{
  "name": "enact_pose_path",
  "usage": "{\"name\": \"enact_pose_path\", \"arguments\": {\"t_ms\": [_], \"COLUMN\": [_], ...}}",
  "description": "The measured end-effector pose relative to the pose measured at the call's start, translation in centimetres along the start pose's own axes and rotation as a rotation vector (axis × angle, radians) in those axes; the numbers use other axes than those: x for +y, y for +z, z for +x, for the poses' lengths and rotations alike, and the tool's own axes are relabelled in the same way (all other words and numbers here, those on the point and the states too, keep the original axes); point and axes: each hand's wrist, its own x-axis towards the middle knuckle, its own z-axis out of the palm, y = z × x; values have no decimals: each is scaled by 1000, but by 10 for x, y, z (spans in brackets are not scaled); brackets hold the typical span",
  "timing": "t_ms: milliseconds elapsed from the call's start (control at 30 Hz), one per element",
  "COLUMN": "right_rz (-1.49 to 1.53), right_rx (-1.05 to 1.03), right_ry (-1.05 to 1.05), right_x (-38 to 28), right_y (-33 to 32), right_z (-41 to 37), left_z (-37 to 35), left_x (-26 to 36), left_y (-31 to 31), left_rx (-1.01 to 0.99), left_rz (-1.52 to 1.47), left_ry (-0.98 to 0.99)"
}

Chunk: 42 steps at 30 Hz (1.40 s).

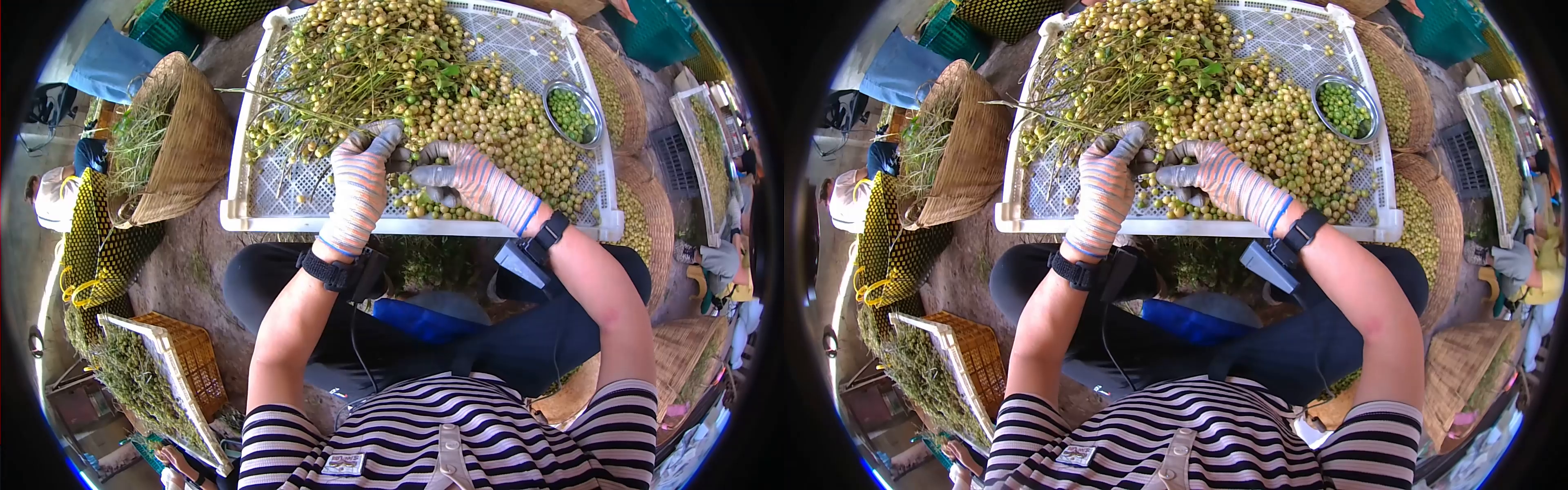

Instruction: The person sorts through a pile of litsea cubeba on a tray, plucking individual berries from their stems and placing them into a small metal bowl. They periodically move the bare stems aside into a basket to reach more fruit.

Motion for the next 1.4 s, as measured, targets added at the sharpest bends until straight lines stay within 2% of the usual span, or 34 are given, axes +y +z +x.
{"name": "enact_pose_path", "arguments": {"t_ms": [67, 167, 267, 533, 567, 667, 733, 800, 867, 933, 1000, 1067, 1133, 1200, 1267, 1300, 1367, 1400], "right_rz": [42, 322, 360, 113, 215, 377, 372, 201, 91, 227, 240, 297, 305, 201, -29, -47, -450, -490], "right_rx": [14, 12, 5, 119, 24, -25, -51, -44, -91, -38, -45, -41, -33, 266, 565, 584, 1027, 1019], "right_ry": [-6, -14, -100, -21, -35, -37, -63, 62, 23, 30, 37, 75, -25, -196, -301, -307, -241, -159], "right_x": [3, 5, 8, 3, 4, 5, 8, 13, 26, 29, 19, 14, 3, -22, -41, -48, -52, -51], "right_y": [-2, -12, -15, 4, -1, -7, -6, 3, 13, 19, 15, 4, -17, -77, -120, -137, -168, -183], "right_z": [0, 0, 0, 7, 7, 2, 1, -3, 6, 9, 3, 2, 2, 3, -4, -9, -16, -18], "left_z": [1, 3, 5, 0, 0, 8, 8, 6, -1, -11, -6, -3, -7, -9, -18, -22, -31, -33], "left_x": [0, 2, 2, -7, -6, 0, 1, -3, -3, 4, 1, 1, 1, 0, 2, 3, -1, -4], "left_y": [-1, -5, -7, 3, 1, -11, -13, -6, 2, 9, 3, -1, -2, -7, -6, -4, -6, -3], "left_rx": [4, 26, 57, 0, 22, 27, -4, -21, -39, -5, -57, -19, -17, -57, -73, -120, -209, -216], "left_rz": [-7, -60, -101, 58, 9, -164, -263, -282, -303, -303, -322, -350, -289, -298, -282, -181, -23, -33], "left_ry": [12, 24, 79, 140, 98, 51, 7, -5, -21, -165, -127, -92, -71, -47, -23, -7, -8, -4]}}
